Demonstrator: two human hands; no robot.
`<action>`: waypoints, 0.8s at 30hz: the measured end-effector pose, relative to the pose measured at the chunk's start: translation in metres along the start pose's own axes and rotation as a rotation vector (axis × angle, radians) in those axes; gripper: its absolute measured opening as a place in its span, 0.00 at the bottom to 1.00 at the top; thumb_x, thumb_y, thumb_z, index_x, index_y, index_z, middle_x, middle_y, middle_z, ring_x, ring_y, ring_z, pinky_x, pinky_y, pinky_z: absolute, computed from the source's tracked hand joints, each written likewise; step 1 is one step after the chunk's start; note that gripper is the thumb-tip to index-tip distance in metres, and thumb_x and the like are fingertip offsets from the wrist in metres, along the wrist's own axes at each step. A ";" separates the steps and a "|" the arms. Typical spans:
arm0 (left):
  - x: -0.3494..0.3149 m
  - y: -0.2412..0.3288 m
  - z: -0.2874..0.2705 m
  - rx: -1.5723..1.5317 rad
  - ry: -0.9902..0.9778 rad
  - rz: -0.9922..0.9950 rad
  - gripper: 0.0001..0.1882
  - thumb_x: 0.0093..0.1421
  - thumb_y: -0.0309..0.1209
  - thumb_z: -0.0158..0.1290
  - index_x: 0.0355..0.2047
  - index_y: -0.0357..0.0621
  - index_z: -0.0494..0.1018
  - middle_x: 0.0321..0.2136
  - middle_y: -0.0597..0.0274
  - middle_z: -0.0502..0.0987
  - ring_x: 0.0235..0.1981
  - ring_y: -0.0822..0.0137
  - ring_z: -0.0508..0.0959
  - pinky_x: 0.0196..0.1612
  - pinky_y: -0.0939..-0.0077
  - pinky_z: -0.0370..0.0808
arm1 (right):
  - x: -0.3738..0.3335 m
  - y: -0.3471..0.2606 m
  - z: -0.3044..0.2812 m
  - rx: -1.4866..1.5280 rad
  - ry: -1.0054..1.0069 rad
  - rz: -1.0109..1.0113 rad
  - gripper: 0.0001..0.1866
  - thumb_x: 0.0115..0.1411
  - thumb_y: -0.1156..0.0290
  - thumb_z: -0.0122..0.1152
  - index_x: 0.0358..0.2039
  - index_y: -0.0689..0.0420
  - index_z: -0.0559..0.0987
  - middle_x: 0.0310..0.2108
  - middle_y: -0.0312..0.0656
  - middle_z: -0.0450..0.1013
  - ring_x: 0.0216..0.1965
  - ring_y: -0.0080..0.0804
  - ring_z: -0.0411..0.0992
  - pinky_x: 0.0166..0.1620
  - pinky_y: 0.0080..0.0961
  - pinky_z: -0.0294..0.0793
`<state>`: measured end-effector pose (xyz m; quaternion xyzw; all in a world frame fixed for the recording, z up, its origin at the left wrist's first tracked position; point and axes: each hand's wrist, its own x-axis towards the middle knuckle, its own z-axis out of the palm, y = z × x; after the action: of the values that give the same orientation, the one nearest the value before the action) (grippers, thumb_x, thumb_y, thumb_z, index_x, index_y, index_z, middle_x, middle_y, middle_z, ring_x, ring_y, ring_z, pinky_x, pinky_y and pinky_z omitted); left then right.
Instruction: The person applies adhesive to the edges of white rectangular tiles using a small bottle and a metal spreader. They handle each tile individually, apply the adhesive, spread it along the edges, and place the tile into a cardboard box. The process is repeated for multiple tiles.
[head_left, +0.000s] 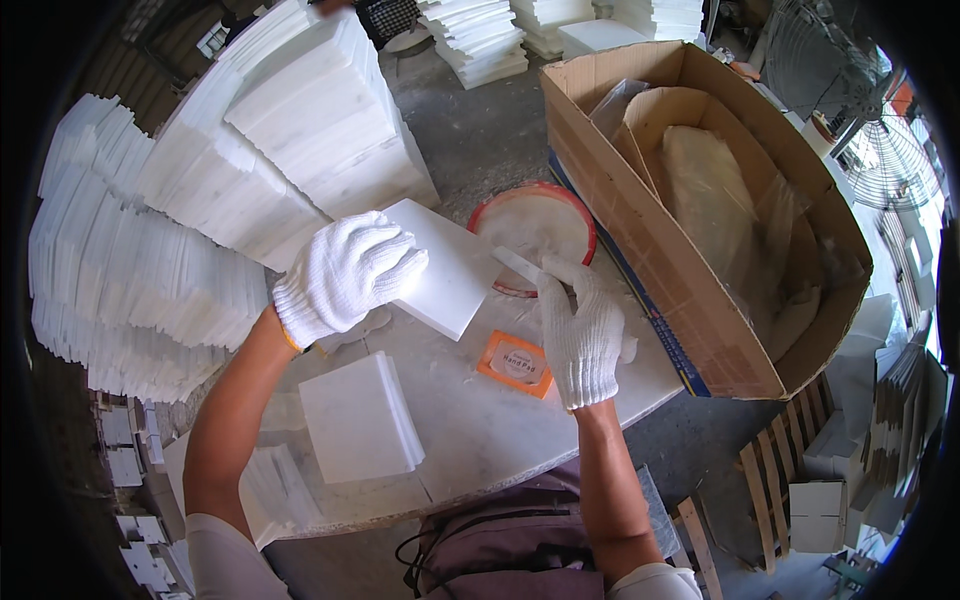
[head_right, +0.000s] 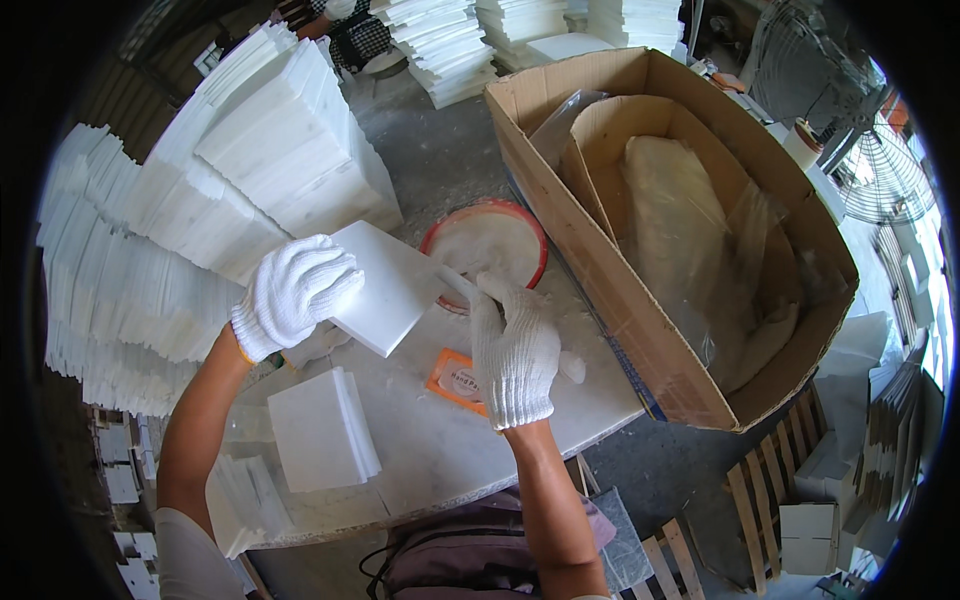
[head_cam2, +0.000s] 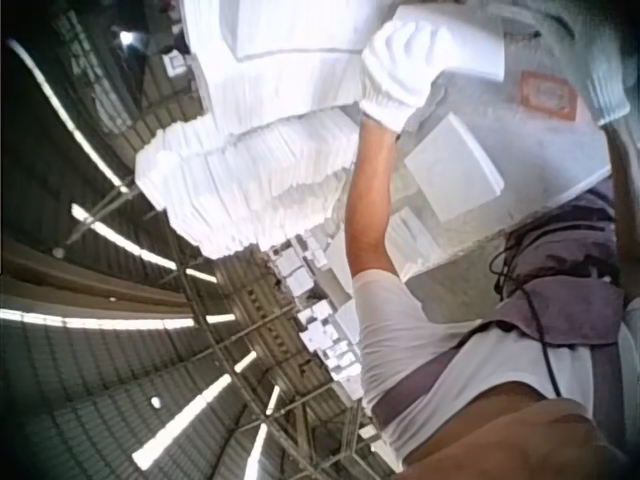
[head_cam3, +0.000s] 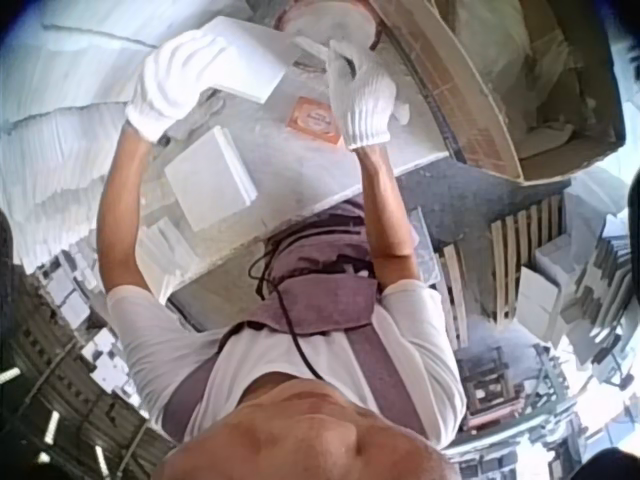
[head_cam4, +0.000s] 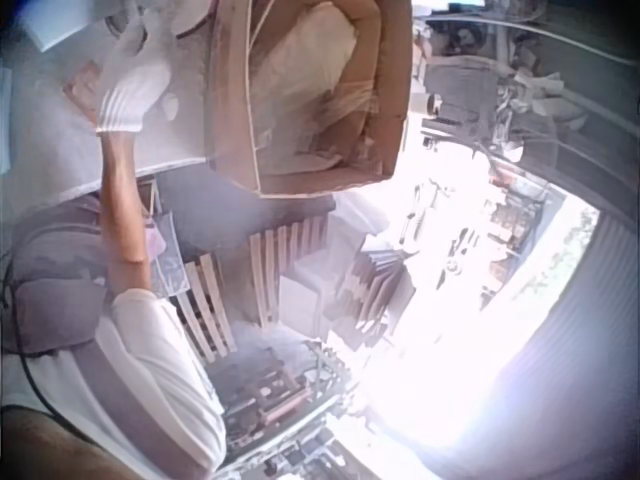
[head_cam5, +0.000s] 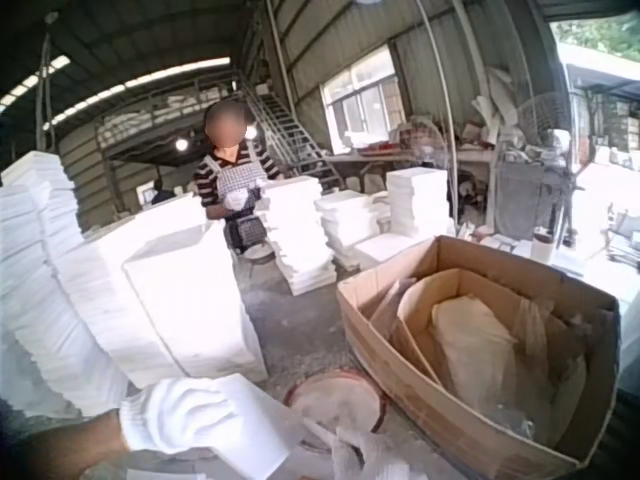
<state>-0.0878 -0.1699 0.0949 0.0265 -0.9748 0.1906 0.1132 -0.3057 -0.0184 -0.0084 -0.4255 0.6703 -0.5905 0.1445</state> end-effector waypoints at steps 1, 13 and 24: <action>0.000 -0.001 0.000 -0.005 0.005 0.008 0.18 0.52 0.27 0.56 0.45 0.48 0.79 0.41 0.59 0.79 0.44 0.57 0.78 0.53 0.58 0.76 | -0.001 0.000 0.000 -0.033 0.026 0.008 0.10 0.59 0.74 0.60 0.41 0.62 0.81 0.36 0.51 0.79 0.36 0.42 0.77 0.42 0.33 0.75; 0.003 -0.005 -0.017 0.020 -0.077 0.021 0.16 0.53 0.30 0.57 0.44 0.50 0.80 0.42 0.60 0.79 0.45 0.56 0.78 0.53 0.60 0.75 | -0.005 0.026 0.012 -0.110 -0.009 0.185 0.12 0.60 0.68 0.60 0.43 0.56 0.81 0.37 0.52 0.78 0.37 0.49 0.76 0.42 0.39 0.75; 0.020 -0.004 -0.026 0.008 -0.130 0.016 0.15 0.53 0.30 0.57 0.43 0.47 0.80 0.42 0.59 0.79 0.46 0.55 0.76 0.53 0.59 0.75 | -0.004 0.005 0.006 -0.130 0.099 -0.178 0.10 0.62 0.75 0.58 0.43 0.64 0.79 0.32 0.44 0.78 0.30 0.30 0.75 0.34 0.29 0.73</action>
<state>-0.1018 -0.1642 0.1245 0.0315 -0.9794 0.1934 0.0480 -0.3011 -0.0193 -0.0156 -0.4621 0.6731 -0.5766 0.0305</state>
